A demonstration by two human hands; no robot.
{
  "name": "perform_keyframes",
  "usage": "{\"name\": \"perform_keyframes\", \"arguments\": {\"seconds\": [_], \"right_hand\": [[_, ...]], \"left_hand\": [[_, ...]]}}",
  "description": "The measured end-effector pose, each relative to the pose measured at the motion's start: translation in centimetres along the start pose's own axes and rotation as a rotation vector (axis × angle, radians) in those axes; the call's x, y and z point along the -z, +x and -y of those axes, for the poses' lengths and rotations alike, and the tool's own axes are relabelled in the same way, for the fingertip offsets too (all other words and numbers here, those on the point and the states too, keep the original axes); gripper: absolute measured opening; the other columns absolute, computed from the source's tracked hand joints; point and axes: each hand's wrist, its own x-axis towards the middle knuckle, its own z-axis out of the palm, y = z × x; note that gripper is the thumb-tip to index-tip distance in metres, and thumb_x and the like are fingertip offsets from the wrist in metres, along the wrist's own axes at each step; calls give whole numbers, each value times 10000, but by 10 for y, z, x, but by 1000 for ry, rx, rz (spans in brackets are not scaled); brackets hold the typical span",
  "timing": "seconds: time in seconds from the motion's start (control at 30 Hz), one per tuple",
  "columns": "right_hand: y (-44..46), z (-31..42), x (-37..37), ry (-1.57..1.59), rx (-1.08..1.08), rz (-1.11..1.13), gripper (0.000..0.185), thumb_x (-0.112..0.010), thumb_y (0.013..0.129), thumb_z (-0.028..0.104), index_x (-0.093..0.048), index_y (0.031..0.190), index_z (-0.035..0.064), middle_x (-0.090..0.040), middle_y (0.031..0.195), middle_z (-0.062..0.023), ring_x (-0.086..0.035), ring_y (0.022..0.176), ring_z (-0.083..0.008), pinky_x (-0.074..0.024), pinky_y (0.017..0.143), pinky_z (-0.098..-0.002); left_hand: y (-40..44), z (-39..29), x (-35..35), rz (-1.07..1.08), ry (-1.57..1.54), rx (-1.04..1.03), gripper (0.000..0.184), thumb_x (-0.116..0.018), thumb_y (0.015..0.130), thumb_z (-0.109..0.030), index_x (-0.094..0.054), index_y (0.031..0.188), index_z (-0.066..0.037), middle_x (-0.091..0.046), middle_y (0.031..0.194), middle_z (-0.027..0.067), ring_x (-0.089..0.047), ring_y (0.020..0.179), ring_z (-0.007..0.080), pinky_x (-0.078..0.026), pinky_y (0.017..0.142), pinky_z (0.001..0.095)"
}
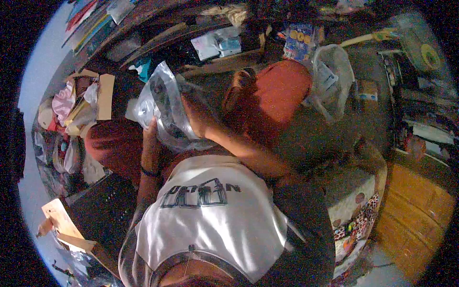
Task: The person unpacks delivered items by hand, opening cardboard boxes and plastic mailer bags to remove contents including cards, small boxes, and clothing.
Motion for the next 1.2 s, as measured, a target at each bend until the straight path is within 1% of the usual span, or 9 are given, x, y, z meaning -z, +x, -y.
{"name": "perform_keyframes", "arguments": {"seconds": [0.23,0.3,0.37,0.43,0.57,0.67,0.83,1.0,1.2], "right_hand": [[-1,37,17,165,-188,155,697,-656,806,152,-314,1399,19,-461,1324,-210,-494,1187,-319,-392,986,-367],[2,30,8,596,-389,130,704,-671,792,137,-327,1394,18,-453,1331,-210,-491,1186,-314,-388,989,-365],[0,17,-3,579,-367,88,674,-663,793,122,-350,1382,20,-447,1335,-209,-488,1185,-308,-382,992,-362],[-9,6,-9,104,-145,30,610,-633,811,109,-384,1362,25,-443,1334,-209,-485,1184,-302,-377,995,-357],[-4,23,7,-124,-70,-4,457,-545,850,81,-443,1288,-1,-460,1306,-219,-465,1216,-325,-361,1011,-361],[7,48,31,239,-234,82,493,-562,838,87,-425,1304,6,-472,1296,-228,-462,1219,-347,-361,1012,-359],[4,54,45,295,-357,166,534,-559,835,91,-386,1333,12,-497,1278,-226,-480,1201,-350,-362,1014,-372],[7,25,23,143,-48,104,512,-560,849,129,-415,1326,12,-537,1238,-197,-508,1165,-326,-361,1011,-373],[-11,-59,-27,949,-411,-61,526,-547,897,148,-387,1392,66,-504,1295,-102,-504,1154,-266,-370,1007,-318]], "left_hand": [[5,7,9,-12,-15,16,596,-562,918,-372,-378,1365,-23,-513,1279,136,-540,1123,271,-454,939,400],[0,5,7,-11,6,9,598,-558,920,-377,-374,1367,-24,-510,1282,136,-538,1125,273,-453,942,402],[-8,1,3,-15,25,4,600,-553,921,-381,-371,1369,-25,-508,1284,137,-536,1128,274,-451,944,404],[-14,-2,-1,-18,36,0,602,-549,923,-385,-368,1371,-26,-506,1287,137,-535,1131,275,-450,947,406],[-19,-8,-12,-17,62,-5,605,-540,927,-394,-361,1376,-29,-501,1293,138,-531,1136,278,-447,952,410],[-19,-12,-18,-15,75,-14,608,-533,930,-400,-356,1379,-30,-498,1297,139,-528,1140,280,-445,956,413],[-21,-22,-31,-4,76,-37,613,-522,934,-411,-348,1384,-33,-492,1304,140,-524,1147,283,-441,962,418],[-23,-34,-63,29,-23,-71,618,-511,939,-422,-339,1390,-36,-487,1311,141,-519,1154,286,-437,968,423],[-7,-25,-43,26,-178,46,634,-384,967,-503,-323,1400,-43,-437,1361,136,-480,1197,302,-409,1004,453]]}}
